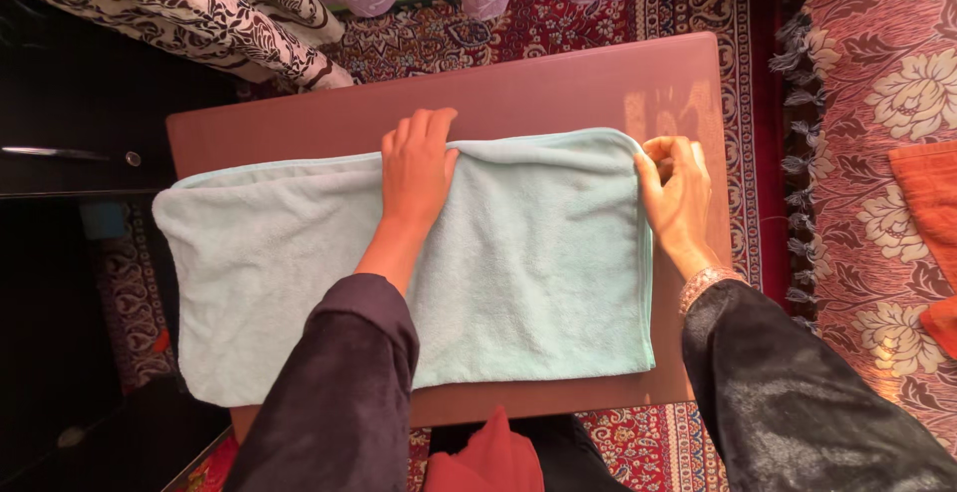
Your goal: The person folds a blue and white towel, a pink towel, and a light blue towel on a small table. Each towel is smoothed, folded into a compact rectangle, and stacked on a nearby surface.
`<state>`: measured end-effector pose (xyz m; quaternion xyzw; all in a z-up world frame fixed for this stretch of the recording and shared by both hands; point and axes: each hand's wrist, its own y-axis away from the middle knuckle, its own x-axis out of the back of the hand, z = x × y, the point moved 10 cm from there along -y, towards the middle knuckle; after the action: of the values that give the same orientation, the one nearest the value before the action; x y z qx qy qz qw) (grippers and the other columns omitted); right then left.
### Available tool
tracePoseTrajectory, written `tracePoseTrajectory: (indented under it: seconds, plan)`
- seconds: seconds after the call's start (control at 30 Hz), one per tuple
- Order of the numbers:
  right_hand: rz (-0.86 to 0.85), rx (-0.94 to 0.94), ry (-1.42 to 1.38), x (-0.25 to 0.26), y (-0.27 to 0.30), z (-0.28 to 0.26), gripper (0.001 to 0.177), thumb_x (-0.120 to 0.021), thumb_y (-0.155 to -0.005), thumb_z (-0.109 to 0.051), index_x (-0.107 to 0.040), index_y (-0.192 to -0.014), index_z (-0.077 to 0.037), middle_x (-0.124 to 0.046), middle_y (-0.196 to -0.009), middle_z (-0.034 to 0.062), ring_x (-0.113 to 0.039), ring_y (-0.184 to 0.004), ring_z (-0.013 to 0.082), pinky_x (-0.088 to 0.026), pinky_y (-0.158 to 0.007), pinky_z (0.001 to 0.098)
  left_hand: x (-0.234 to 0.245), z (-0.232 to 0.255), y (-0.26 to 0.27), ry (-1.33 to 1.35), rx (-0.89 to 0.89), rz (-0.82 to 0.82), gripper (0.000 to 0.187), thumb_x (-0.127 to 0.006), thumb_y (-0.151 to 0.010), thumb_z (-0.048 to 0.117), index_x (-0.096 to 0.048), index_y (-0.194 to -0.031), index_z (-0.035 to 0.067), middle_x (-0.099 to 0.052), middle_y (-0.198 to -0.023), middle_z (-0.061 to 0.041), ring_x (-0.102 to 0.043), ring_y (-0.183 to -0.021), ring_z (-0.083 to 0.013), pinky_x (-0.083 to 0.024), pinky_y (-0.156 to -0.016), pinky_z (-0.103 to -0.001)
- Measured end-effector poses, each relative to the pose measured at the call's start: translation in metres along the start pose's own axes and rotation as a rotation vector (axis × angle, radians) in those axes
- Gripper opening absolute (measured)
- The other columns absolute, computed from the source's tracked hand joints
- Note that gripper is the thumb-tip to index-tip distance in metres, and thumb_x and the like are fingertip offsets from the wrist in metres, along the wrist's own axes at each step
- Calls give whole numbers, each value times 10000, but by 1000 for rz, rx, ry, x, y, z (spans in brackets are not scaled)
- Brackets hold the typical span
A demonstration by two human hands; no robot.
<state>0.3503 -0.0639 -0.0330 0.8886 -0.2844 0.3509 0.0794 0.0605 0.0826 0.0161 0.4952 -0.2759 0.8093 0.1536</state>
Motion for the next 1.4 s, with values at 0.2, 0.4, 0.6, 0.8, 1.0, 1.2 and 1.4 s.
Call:
tracePoseTrajectory:
  seconds: [0.2,0.4,0.6,0.8,1.0,1.2,1.4]
  plan:
    - [-52,43,182,-17,6,16,377,-793,-927,-339,-671,-1074,-14,-597,-1054,133,-659,-834,262,-538,-750,404,9,-42,33,-65,117,-59,385,-796,-874,228,-642,-1205,105,-618,-1139,-85,-573,-1089,-303,-417,-940,-464]
    - [-118,-40,49,-20,-1,37,332,-743,-997,-331,-659,-1053,-15,-644,-1025,127,-685,-885,250,-555,-788,388,22,-102,56,-44,174,-307,353,-773,-848,401,-700,-1014,98,-652,-1053,-75,-584,-1079,-293,-410,-926,-474]
    - [-124,22,45,-11,-5,28,266,-727,-1023,-258,-651,-1058,-6,-638,-1064,137,-682,-898,242,-546,-789,374,2,-149,58,-36,378,-639,282,-617,-985,402,-726,-1006,143,-743,-1040,-62,-655,-1047,-308,-463,-928,-468]
    - [-109,-33,136,-7,6,3,284,-725,-998,-226,-627,-1174,-26,-599,-1172,167,-656,-923,267,-528,-822,387,19,-128,51,-70,163,-640,191,-755,-805,309,-727,-900,146,-726,-975,-30,-635,-1056,-267,-430,-900,-457]
    - [-75,426,361,-36,27,-69,429,-676,-1017,-145,-569,-1420,-44,-552,-1444,165,-522,-1335,339,-381,-1088,498,57,-119,45,-12,156,-252,181,-691,-994,257,-662,-1121,131,-673,-1093,-34,-637,-1102,-261,-465,-961,-445]
    - [-5,269,237,-34,19,-38,297,-637,-1094,-111,-586,-1380,-46,-562,-1404,169,-515,-1318,360,-391,-1105,474,74,-137,61,47,187,-143,486,-772,-920,231,-590,-1331,43,-615,-1290,-134,-571,-1156,-354,-394,-977,-514]
    - [-47,78,265,-20,4,9,274,-757,-1050,-278,-634,-1145,-52,-540,-1158,130,-558,-1067,251,-487,-944,397,74,-164,97,-113,232,-220,309,-741,-941,170,-641,-1231,132,-637,-1290,-47,-567,-1253,-279,-373,-1160,-457]
